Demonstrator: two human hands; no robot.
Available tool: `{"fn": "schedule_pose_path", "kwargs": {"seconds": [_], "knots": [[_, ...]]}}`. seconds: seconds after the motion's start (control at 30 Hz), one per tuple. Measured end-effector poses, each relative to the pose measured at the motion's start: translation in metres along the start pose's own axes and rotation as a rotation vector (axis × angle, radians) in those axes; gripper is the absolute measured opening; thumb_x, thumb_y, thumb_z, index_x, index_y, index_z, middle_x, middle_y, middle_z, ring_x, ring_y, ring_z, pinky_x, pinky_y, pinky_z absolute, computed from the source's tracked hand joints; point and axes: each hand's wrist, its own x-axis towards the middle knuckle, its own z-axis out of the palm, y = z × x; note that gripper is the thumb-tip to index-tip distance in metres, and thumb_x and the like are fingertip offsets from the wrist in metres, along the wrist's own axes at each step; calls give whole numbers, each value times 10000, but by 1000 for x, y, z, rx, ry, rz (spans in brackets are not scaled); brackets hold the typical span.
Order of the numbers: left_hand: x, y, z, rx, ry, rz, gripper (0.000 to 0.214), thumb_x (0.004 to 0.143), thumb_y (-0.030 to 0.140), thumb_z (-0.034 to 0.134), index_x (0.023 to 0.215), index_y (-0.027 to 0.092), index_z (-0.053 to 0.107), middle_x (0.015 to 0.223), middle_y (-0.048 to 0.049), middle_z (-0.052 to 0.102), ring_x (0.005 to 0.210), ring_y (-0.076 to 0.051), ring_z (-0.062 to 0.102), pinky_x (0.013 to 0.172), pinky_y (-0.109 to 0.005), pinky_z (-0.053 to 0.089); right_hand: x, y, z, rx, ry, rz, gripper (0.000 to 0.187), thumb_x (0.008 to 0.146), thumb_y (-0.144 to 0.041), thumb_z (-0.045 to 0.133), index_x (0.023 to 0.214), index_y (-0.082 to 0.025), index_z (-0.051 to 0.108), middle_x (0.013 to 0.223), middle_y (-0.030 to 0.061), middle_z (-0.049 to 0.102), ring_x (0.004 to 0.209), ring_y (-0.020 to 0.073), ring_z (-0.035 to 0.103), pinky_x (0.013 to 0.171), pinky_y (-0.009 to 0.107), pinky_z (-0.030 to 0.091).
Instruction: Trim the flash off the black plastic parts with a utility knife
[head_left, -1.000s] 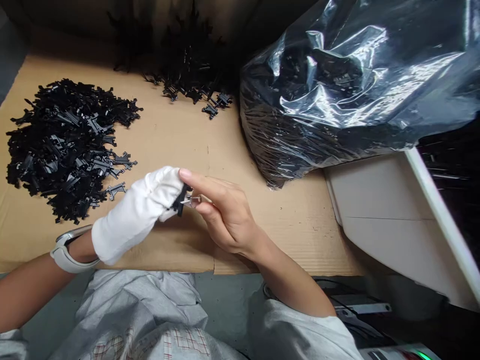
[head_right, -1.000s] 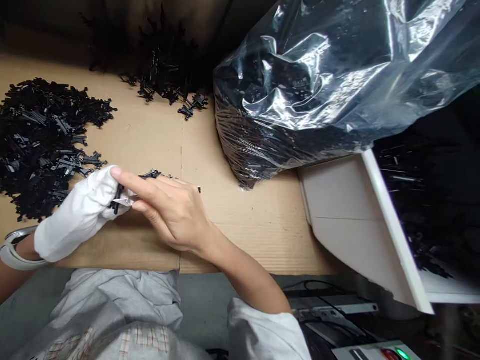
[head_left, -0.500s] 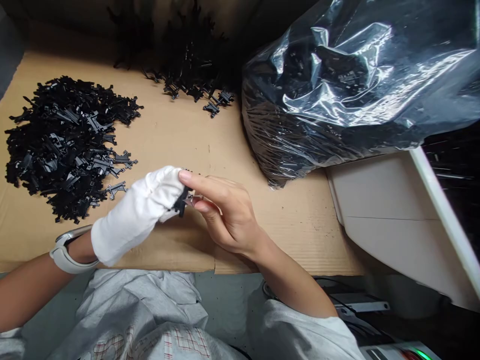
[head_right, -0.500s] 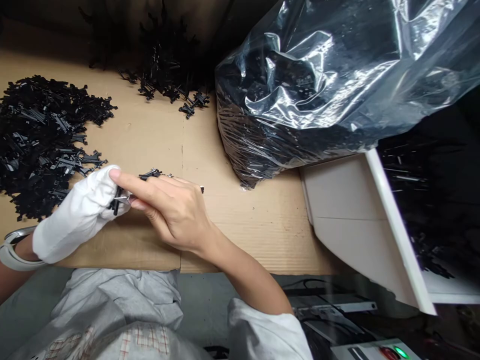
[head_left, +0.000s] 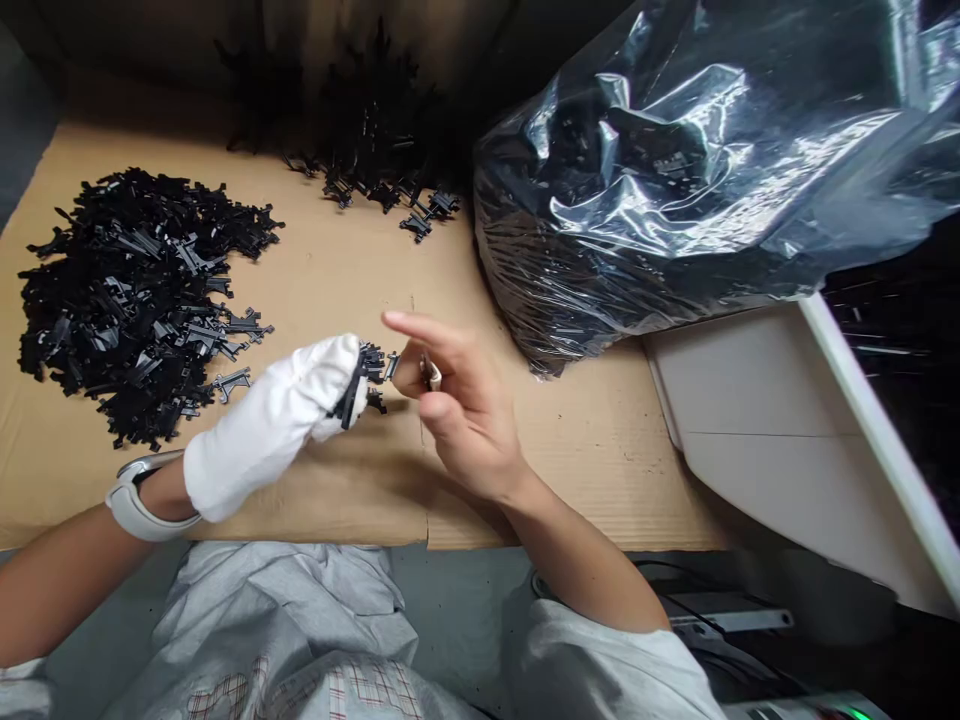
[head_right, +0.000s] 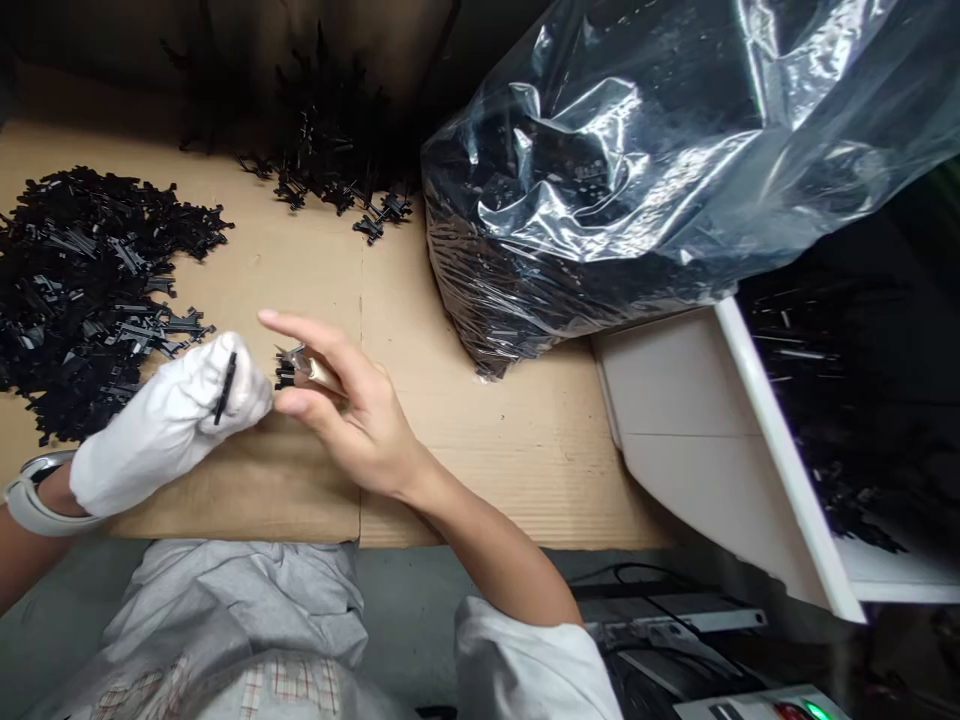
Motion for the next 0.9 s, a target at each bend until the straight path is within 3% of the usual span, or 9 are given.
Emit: {"fn": "schedule_pose_path", "kwargs": {"seconds": [0.1, 0.23, 0.33, 0.4, 0.57, 0.63, 0.77, 0.9], "knots": [[2, 4, 1, -127, -110, 43, 194, 847, 160, 490, 674, 221, 425, 611, 46, 449, 591, -105, 424, 660, -257, 455, 4, -5, 7, 104, 20, 159, 346, 882, -540, 630, 1034, -233, 675, 642, -46, 469, 547, 93, 396, 498, 242, 358], [3, 10, 9, -521, -234, -268, 317, 952, 338, 392, 659, 230, 341, 528, 88, 305, 477, -77, 245, 498, -251, 296, 7, -12, 14, 251, 38, 339, 346, 766, -527, 761, 852, -213, 645, 583, -64, 456, 513, 84, 388, 475, 238, 336], [5, 12, 13, -660, -220, -354, 377, 898, 487, 517, 672, 221, 373, 550, 88, 319, 493, -67, 245, 490, -240, 267, 8, -15, 13, 285, 44, 385, 355, 727, -503, 801, 795, -201, 628, 613, -49, 543, 519, 79, 437, 479, 229, 367], [7, 13, 13, -604, -175, -349, 416, 869, 524, 562, 651, 215, 389, 558, 74, 354, 513, -70, 277, 500, -237, 290, 9, -17, 9, 287, 52, 363, 364, 729, -507, 797, 756, -191, 618, 623, -43, 578, 525, 74, 467, 488, 219, 387], [10, 13, 6, -300, 28, -369, 467, 987, 506, 323, 657, 208, 467, 537, 49, 411, 497, -89, 354, 524, -227, 376, 11, -17, -5, 125, 8, 309, 398, 756, -554, 752, 718, -176, 634, 616, -27, 609, 516, 72, 461, 458, 210, 362], [9, 12, 3, -206, 45, -338, 465, 1001, 464, 287, 675, 210, 502, 530, 48, 434, 489, -93, 396, 546, -219, 421, 11, -18, -8, 56, -27, 323, 402, 774, -557, 733, 716, -169, 643, 618, -20, 615, 503, 70, 437, 443, 215, 337], [8, 10, 2, -168, -34, -223, 285, 931, 301, 403, 673, 218, 491, 610, 29, 542, 542, -99, 497, 580, -211, 476, 11, -19, -10, -6, -49, 339, 373, 812, -510, 713, 700, -164, 632, 585, -28, 577, 488, 67, 410, 430, 217, 321], [11, 12, 2, -123, 52, -221, 181, 855, 221, 463, 675, 230, 473, 516, 59, 465, 478, -96, 467, 497, -197, 439, 5, -15, -6, 13, 75, 248, 397, 856, -570, 641, 818, -176, 620, 582, -54, 504, 501, 72, 427, 450, 211, 361]]}}
